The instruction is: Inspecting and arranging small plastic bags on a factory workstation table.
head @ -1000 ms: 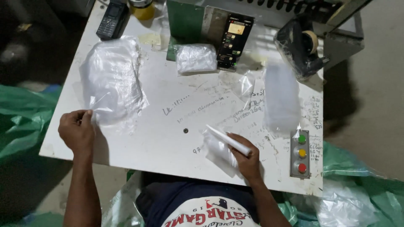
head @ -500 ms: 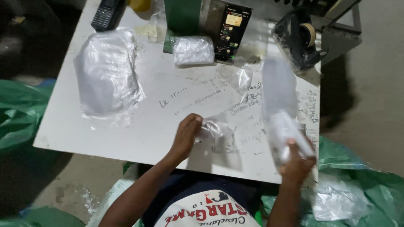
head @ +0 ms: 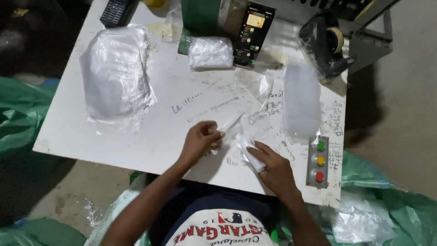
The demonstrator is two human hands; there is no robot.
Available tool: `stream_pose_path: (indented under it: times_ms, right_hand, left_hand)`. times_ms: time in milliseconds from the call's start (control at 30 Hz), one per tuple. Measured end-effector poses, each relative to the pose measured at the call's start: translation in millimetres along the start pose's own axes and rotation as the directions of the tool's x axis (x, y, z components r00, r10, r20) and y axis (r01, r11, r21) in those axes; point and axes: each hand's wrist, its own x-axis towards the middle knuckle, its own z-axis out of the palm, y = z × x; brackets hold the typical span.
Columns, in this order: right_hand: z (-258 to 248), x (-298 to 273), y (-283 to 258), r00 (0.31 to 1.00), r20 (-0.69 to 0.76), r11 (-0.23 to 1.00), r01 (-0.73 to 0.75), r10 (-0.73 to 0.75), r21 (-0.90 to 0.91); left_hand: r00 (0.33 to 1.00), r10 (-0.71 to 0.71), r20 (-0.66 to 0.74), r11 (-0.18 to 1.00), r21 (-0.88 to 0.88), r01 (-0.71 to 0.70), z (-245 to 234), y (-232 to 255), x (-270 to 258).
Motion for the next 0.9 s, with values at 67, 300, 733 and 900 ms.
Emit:
stream_pose_path:
  times_ms: [67,300,733,900]
  right_hand:
    - [-11,6,-5,0.996,0.085,0.999,0.023,-0.019,-0.037]
    - [-19,5,2,0.988,0.075,0.944,-0.154,0.138,0.291]
    - [63,21,17,0.954,0.005,0.233,-0.079,0.301,0.969]
    - [16,32,10,0.959,-0.038,-0.011,0.043,0.282,0.999]
  left_hand:
    - [0.985,0.165,-0.049,0.879,0.460,-0.124,-2,4,20]
    - [0.989,0.130,-0.066,0.740,0.670,-0.052,-13,24,29]
    - [0.947,0.306,0.100,0.951,0.023,-0.309,13,-25,-8]
    - [0.703,0.704,0.100,0.479,0.663,-0.575,-1,-40,9]
